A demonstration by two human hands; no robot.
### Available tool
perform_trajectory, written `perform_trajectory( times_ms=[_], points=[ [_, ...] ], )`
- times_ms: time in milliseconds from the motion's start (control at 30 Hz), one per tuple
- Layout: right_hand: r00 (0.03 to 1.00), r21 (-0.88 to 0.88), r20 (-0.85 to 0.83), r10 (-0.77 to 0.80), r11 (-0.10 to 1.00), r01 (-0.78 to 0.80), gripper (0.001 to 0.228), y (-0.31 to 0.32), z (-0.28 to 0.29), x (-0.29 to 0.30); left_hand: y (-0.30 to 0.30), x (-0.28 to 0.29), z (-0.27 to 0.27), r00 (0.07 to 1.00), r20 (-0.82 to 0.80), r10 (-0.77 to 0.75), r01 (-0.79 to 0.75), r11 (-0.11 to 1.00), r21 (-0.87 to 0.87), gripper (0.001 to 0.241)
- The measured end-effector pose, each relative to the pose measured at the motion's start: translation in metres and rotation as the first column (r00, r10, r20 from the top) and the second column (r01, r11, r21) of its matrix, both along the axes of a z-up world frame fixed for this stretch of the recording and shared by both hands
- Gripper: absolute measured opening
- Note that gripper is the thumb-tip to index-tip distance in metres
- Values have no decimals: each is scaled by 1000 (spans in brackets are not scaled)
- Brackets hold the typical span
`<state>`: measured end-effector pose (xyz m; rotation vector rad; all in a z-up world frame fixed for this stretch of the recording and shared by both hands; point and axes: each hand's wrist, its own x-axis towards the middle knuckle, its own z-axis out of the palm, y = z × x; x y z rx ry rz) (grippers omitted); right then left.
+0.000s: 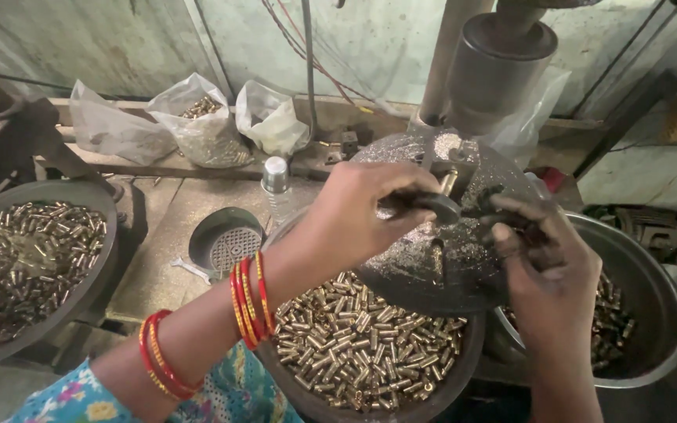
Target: Assembling small brass metal parts using a manual press machine on a factory floor.
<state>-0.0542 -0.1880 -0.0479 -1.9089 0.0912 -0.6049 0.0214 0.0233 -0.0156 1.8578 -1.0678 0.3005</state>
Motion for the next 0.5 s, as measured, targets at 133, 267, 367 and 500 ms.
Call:
perform_trajectory(
  times_ms=[133, 267, 367, 500],
  points=[
    [999, -7, -25, -30, 1000, 30, 26, -2, -5, 1, -18, -11, 4, 995, 26, 100, -101, 995, 1, 26],
    [975, -30, 200, 99, 995, -95, 23, -7, -17, 5, -26, -6, 6, 975, 93, 201, -207, 977, 58, 25],
    [975, -143, 221, 11, 990, 21, 24, -2, -11, -3, -21, 1, 5, 957, 88, 277, -283, 957, 68, 45],
    [813, -136, 578, -74, 973, 186, 34, -15, 11, 7, -14, 26, -19, 984, -55, 169, -160, 977, 140, 81]
  ],
)
